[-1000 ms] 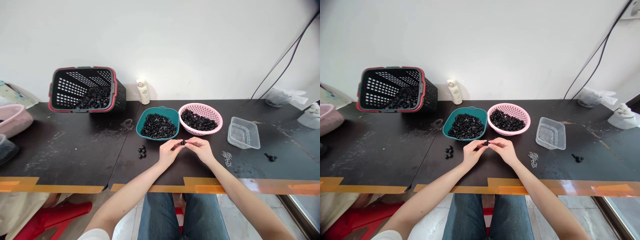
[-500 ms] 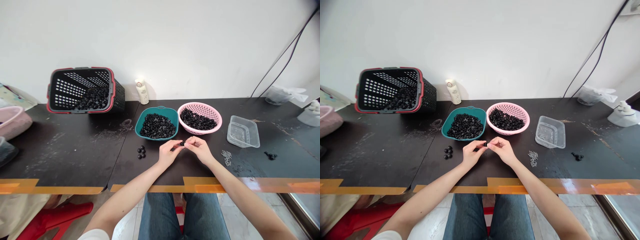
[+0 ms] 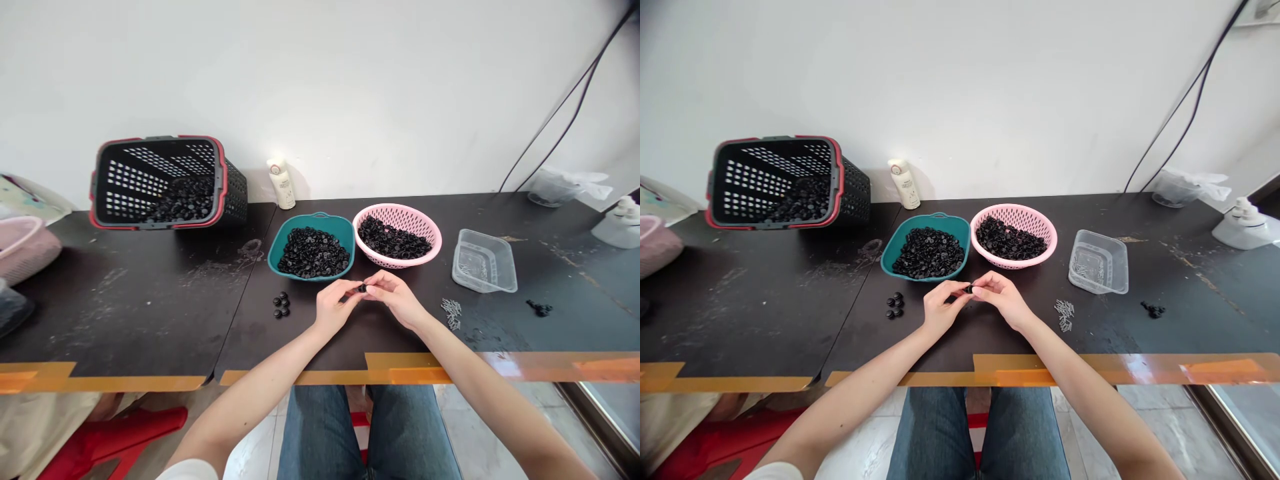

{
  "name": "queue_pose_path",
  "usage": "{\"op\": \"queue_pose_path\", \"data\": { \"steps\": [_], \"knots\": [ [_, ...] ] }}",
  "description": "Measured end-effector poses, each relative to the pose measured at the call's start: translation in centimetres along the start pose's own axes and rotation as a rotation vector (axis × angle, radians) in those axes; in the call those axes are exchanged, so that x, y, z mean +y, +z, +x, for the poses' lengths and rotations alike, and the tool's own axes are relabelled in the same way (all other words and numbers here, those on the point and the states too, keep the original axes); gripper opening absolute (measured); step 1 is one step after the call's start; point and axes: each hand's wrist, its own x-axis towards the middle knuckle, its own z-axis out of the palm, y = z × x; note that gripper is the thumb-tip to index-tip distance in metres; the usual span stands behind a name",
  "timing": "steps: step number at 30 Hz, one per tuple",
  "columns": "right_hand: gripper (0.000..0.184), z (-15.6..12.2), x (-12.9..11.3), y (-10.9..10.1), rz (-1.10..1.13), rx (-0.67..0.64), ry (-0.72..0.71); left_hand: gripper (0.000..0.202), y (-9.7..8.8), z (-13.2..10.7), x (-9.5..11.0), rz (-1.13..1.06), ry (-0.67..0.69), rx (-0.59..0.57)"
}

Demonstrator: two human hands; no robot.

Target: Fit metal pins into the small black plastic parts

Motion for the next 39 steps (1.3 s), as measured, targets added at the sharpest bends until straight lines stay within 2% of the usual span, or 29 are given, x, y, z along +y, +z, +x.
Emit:
{"op": "queue_pose_path", "data": {
  "steps": [3, 5, 10, 17, 21, 26, 31, 39],
  "knots": [
    [0.023, 0.0, -0.3, 0.0, 0.094, -0.080, 0.124, 0.015, -0.1, 0.0, -0.2, 0.023, 0.036, -0.008],
    [0.024, 0.0, -0.3, -0.1, 0.144, -0.107, 0.151, 0.014, -0.1, 0.1, -0.2, 0.046, 0.056, -0.008],
    [0.023, 0.1, 0.0, -0.3, 0.180, -0.071, 0.149, 0.014, -0.1, 0.3, 0.0, 0.082, 0.052, -0.035],
    [0.027, 0.4, -0.1, -0.8, 0.054, -0.026, 0.149, 0.027, 0.0, 0.3, -0.3, 0.132, 0.059, -0.137],
    [0.028, 0.6, 0.2, -1.1, -0.008, 0.013, 0.133, 0.025, 0.0, 0.0, -0.6, 0.192, 0.027, -0.126],
    [0.021, 0.6, 0.5, -1.0, -0.111, 0.021, 0.088, 0.019, -0.1, 0.0, -0.7, 0.235, 0.025, -0.124],
    [0.021, 0.4, 0.5, -0.8, -0.104, 0.030, 0.097, 0.018, -0.1, 0.0, -0.8, 0.262, 0.030, -0.091],
    [0.023, 0.5, 0.6, -1.1, -0.042, 0.013, 0.159, 0.019, 0.0, -0.1, -1.0, 0.244, 0.051, -0.101]
  ]
}}
